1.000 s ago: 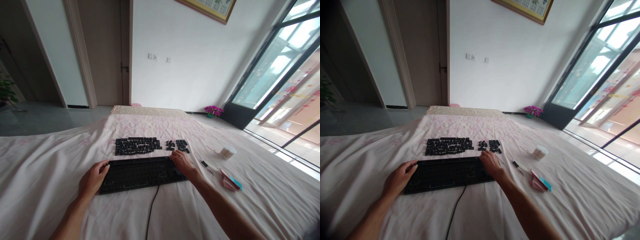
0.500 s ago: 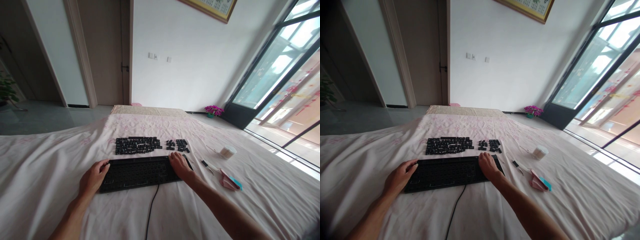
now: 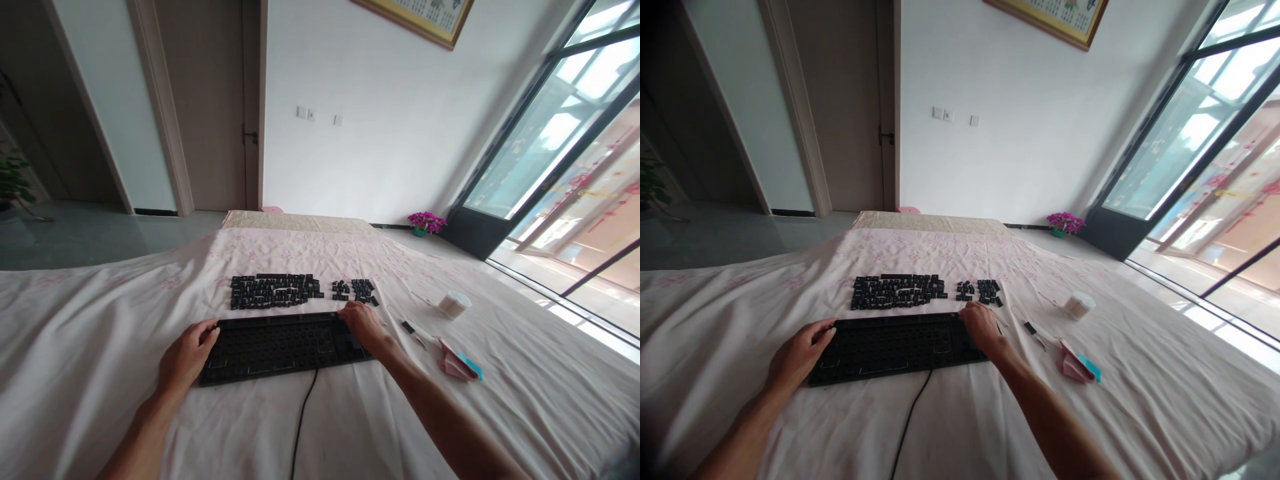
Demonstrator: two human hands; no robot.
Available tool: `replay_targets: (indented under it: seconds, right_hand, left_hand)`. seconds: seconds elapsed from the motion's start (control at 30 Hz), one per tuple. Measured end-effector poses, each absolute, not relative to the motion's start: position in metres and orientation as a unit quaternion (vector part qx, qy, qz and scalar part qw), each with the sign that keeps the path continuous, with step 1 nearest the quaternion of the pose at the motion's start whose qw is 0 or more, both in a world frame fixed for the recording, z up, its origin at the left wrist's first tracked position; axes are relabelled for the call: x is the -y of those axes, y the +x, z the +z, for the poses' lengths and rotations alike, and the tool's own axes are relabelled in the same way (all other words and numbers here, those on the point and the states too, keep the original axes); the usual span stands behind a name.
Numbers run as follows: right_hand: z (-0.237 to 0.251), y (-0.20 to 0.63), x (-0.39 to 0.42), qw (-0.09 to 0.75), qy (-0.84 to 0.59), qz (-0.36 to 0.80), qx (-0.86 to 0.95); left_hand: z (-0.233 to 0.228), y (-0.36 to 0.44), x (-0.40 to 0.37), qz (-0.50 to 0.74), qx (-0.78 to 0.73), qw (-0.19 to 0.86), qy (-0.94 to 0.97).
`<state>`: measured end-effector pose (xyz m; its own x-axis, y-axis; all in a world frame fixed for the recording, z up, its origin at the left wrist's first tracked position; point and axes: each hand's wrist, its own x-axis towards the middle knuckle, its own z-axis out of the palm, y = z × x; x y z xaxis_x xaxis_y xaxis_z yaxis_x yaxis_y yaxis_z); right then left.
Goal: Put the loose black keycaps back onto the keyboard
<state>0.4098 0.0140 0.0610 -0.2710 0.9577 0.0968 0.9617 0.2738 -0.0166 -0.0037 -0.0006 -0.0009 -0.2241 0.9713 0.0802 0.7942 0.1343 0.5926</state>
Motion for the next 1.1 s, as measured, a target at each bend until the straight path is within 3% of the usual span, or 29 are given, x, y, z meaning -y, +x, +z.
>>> replay_targets:
  seconds: [0.17, 0.57, 0.83, 1.1]
  right_hand:
    - [0.058, 0.413, -0.017, 0.061, -0.585, -0.032, 0.808]
    - [0.058, 0.403, -0.012, -0.021, -0.516, -0.155, 0.842]
    - [0.060, 0.396, -0.013, -0.035, -0.542, -0.142, 0.828]
    - [0.061, 0.414, -0.025, 0.009, -0.534, -0.067, 0.843]
  left_hand:
    - [-0.002, -0.004, 0.000, 0.267, -0.733, 0.167, 0.603]
    - [0.000, -0.004, 0.002, 0.261, -0.734, 0.167, 0.604]
    - [0.002, -0.003, 0.002, 0.265, -0.732, 0.170, 0.604]
    - [-0.002, -0.005, 0.001, 0.278, -0.726, 0.160, 0.609]
